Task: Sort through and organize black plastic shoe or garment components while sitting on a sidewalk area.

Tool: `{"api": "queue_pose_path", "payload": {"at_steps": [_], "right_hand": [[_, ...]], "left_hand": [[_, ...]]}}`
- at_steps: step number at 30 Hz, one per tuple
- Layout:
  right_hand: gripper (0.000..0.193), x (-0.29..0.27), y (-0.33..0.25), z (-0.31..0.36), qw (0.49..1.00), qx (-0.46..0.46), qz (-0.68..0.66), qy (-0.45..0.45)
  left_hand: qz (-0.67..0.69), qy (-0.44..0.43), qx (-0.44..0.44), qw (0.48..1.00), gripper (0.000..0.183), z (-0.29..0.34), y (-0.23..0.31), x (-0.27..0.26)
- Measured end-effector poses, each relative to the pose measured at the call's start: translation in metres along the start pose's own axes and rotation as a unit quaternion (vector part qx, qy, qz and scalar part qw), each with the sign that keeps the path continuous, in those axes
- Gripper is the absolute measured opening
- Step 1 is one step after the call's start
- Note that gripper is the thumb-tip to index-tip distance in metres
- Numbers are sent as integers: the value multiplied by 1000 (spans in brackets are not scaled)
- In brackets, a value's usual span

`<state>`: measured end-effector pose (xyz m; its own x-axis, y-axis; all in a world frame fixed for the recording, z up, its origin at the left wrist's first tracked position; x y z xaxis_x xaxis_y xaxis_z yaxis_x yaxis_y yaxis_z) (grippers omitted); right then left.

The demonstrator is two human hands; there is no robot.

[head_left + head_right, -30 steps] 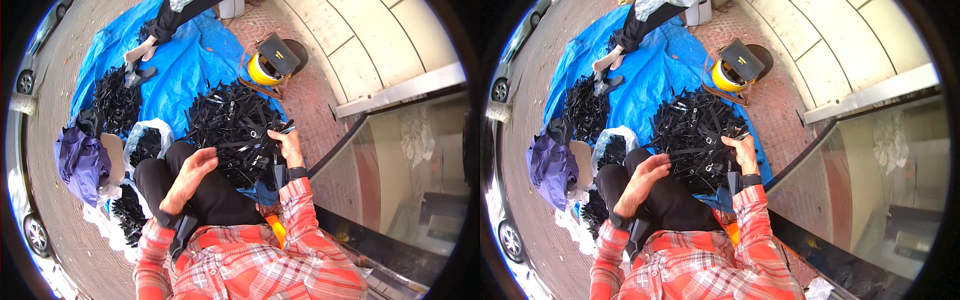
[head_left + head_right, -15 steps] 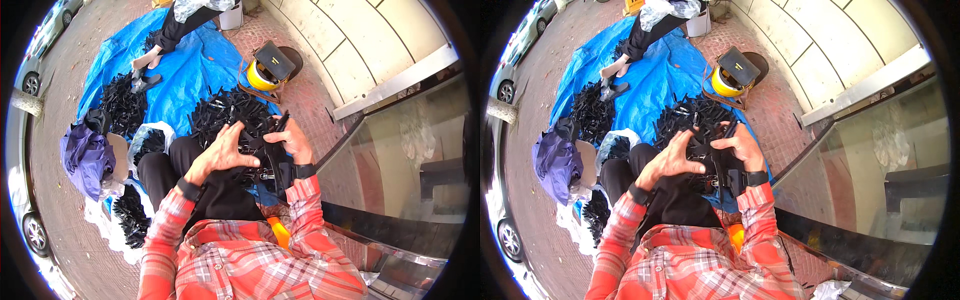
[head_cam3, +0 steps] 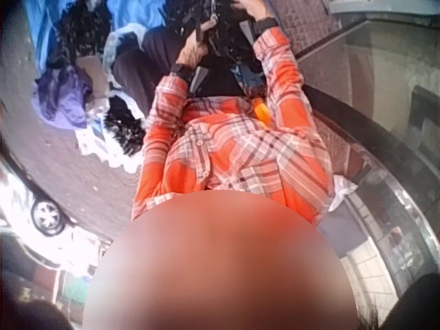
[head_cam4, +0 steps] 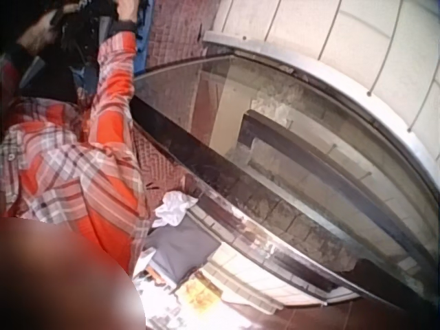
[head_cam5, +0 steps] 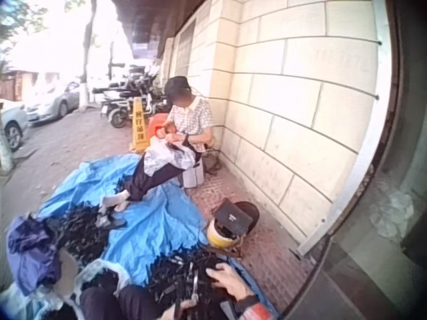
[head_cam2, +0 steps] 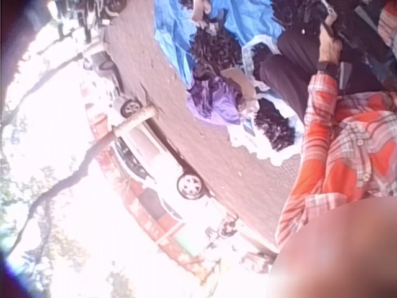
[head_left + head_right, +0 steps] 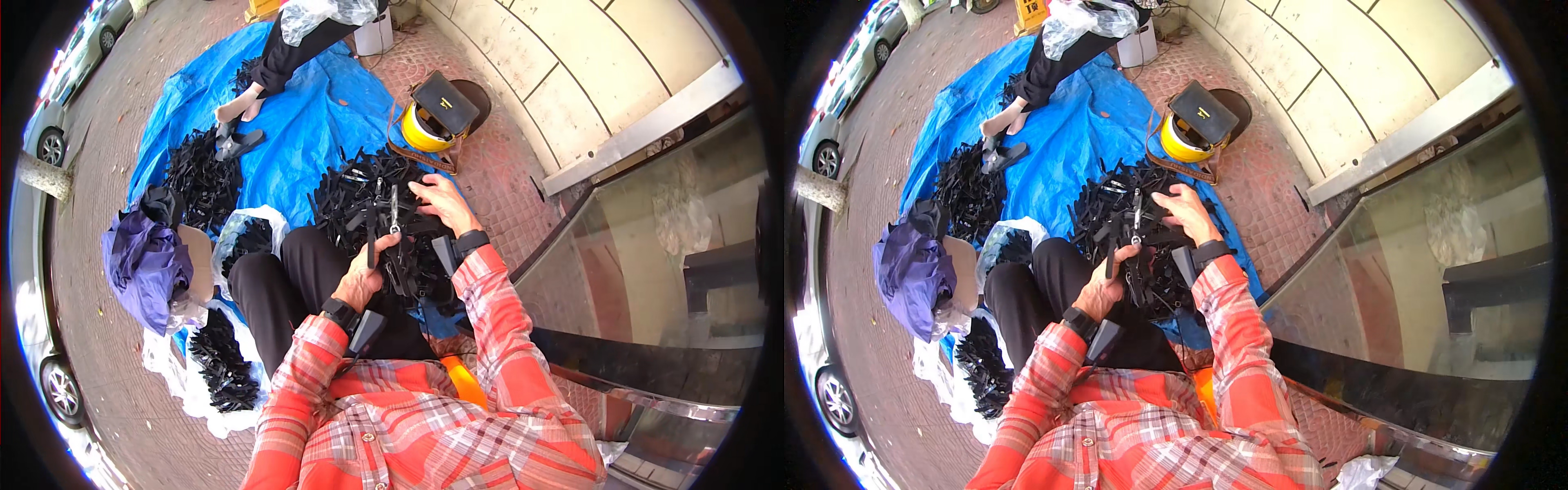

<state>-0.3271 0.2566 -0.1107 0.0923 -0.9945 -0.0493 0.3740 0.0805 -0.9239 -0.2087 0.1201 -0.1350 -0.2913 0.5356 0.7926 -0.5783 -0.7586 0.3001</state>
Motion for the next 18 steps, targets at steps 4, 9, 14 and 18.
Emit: {"api": "queue_pose_path", "payload": {"at_steps": [4, 9, 14, 18], "right_hand": [[43, -36, 21, 12, 987, -94, 121, 48], [38, -9, 5, 117, 995, -88, -44, 27], [28, 24, 17, 143, 973, -185, 134, 40], [11, 25, 34, 135, 972, -43, -230, -2]], "left_hand": [[49, -26, -8, 998, 20, 3, -7, -2], [-10, 40, 113, 993, 30, 0, 5, -5], [-85, 125, 197, 969, 49, 12, 5, 2], [-75, 92, 241, 963, 49, 26, 13, 14]]}}
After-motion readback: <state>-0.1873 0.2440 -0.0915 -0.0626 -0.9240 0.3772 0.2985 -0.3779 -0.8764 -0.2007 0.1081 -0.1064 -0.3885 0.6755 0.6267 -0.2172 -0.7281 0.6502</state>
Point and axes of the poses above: each hand's wrist, its own z-axis away from the middle knuckle, its own x-axis out of the palm, y = z × x, the point moved 6 cm from there along -z, towards the middle knuckle, and after that the axes turned 1 degree about z, right-handed, at the moved point
